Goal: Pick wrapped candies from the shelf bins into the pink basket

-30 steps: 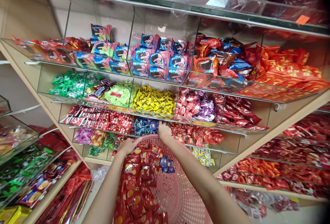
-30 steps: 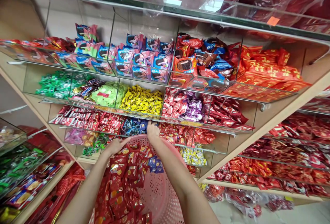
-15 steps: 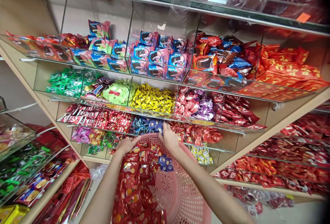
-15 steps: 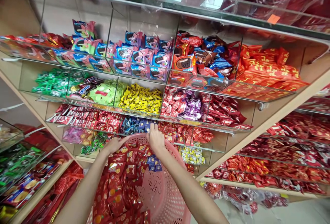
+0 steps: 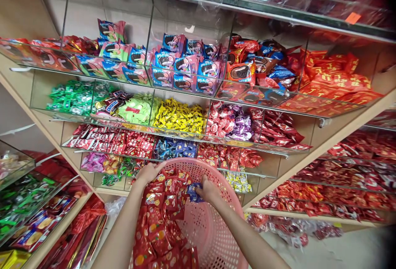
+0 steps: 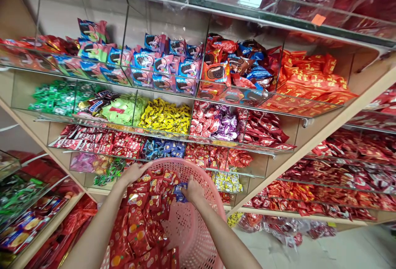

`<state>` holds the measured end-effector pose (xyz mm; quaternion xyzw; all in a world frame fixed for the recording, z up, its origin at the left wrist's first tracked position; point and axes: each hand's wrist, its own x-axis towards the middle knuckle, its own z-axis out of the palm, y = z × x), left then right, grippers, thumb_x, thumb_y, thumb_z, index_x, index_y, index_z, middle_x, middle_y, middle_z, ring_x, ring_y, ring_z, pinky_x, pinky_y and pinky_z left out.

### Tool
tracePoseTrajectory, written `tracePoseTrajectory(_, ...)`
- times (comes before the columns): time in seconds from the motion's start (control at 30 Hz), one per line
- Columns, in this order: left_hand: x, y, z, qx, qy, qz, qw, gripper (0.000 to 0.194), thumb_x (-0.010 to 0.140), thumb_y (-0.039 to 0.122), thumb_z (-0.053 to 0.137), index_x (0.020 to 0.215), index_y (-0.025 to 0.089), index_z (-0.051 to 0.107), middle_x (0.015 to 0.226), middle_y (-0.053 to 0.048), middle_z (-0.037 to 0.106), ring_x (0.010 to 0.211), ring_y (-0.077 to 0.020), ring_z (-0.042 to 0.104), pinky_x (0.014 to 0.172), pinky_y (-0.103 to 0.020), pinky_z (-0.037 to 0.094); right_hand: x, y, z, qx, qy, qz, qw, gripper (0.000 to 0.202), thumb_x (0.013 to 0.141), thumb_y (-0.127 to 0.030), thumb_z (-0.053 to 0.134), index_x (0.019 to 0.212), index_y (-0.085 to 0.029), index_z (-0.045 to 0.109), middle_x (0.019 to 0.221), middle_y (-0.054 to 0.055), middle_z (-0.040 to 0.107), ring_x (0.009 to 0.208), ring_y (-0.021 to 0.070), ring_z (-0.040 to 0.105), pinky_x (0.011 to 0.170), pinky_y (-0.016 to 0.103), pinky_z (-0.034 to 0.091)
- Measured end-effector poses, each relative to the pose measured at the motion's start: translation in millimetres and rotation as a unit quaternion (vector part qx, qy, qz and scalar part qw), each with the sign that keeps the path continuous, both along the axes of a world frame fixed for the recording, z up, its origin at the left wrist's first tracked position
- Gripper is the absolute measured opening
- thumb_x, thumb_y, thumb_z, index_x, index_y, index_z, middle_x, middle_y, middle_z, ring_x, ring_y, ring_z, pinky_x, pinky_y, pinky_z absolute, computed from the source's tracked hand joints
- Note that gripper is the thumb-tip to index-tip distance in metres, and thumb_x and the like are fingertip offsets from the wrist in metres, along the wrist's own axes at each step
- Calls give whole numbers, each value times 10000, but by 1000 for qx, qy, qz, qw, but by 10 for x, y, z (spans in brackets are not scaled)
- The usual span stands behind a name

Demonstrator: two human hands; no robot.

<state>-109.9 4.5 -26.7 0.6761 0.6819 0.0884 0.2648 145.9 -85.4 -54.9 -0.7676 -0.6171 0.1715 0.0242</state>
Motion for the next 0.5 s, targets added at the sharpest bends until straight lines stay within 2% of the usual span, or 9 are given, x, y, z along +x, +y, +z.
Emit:
tracePoseTrajectory(0.17,16,-34,76,-8,8,2,1000,744,622,762,267,847,157,637,935,-166,653,858,-316,602,703,-353,424,-28,27,-62,19,23,-5,1000,315,755,-377,506,967,-151,446,889,117,632,816,211,606,599,255,356)
tracePoseTrajectory(0.33,17,-43,89,-5,6,5,1000,788,610,776,260,891,144,635,990,-188,635,892,-322,593,725,-353,423,-30,38,-92,87,53,-22,995,331,829,-449,398,962,-150,447,847,109,621,802,203,600,593,245,348)
tracePoseTrajectory(0.4,17,-38,84,-6,7,7,1000,800,602,786,247,881,148,640,986,-188,637,895,-326,591,730,-362,422,-38,39,-38,113,38,-17,993,327,838,-448,384,963,-153,450,849,109,616,801,205,595,595,244,343)
tracePoseTrajectory(0.5,16,-24,61,-8,2,5,1000,818,599,798,215,873,160,648,962,-177,646,883,-322,595,716,-362,425,-100,87,166,163,20,14,986,303,852,-429,365,979,-166,448,867,98,609,789,196,587,595,240,334)
